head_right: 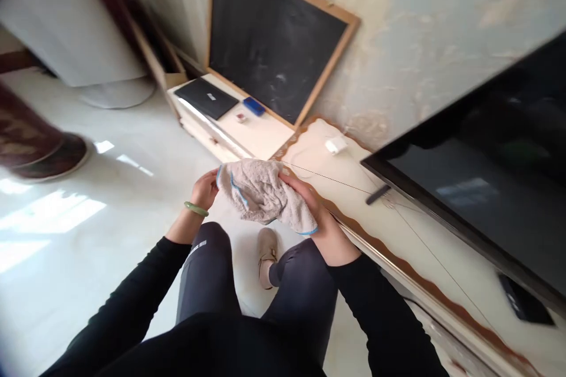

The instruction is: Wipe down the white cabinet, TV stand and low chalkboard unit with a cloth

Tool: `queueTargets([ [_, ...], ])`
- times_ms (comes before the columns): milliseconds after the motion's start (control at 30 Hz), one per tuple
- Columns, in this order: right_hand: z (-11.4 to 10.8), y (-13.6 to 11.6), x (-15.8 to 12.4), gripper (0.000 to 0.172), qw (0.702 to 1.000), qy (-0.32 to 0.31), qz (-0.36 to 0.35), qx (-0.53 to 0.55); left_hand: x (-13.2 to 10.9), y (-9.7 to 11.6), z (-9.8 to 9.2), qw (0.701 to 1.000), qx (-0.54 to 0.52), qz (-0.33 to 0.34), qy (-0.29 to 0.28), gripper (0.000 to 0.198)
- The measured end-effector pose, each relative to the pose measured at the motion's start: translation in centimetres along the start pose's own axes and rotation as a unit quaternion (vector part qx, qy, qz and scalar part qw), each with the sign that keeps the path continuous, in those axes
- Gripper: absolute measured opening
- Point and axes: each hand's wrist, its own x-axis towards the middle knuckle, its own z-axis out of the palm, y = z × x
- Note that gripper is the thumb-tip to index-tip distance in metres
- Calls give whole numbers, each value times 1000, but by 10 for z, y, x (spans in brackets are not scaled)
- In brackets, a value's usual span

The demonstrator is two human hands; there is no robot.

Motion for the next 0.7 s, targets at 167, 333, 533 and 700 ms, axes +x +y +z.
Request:
queueTargets([
  [167, 62, 25, 62, 42, 974, -166, 9, -155, -42, -60, -119, 956, 93, -165, 222, 27],
  [333, 98, 61, 108, 39, 967, -149, -26, -205, -79, -61, -172, 919, 132, -161, 335, 66],
  [533, 126, 85, 129, 46, 946, -190, 20, -261, -100, -16, -97, 942, -305, -139, 31, 79],
  [700, 108, 74, 145, 70, 922, 7, -19, -386, -87, 5, -60, 906, -335, -144, 212, 44],
])
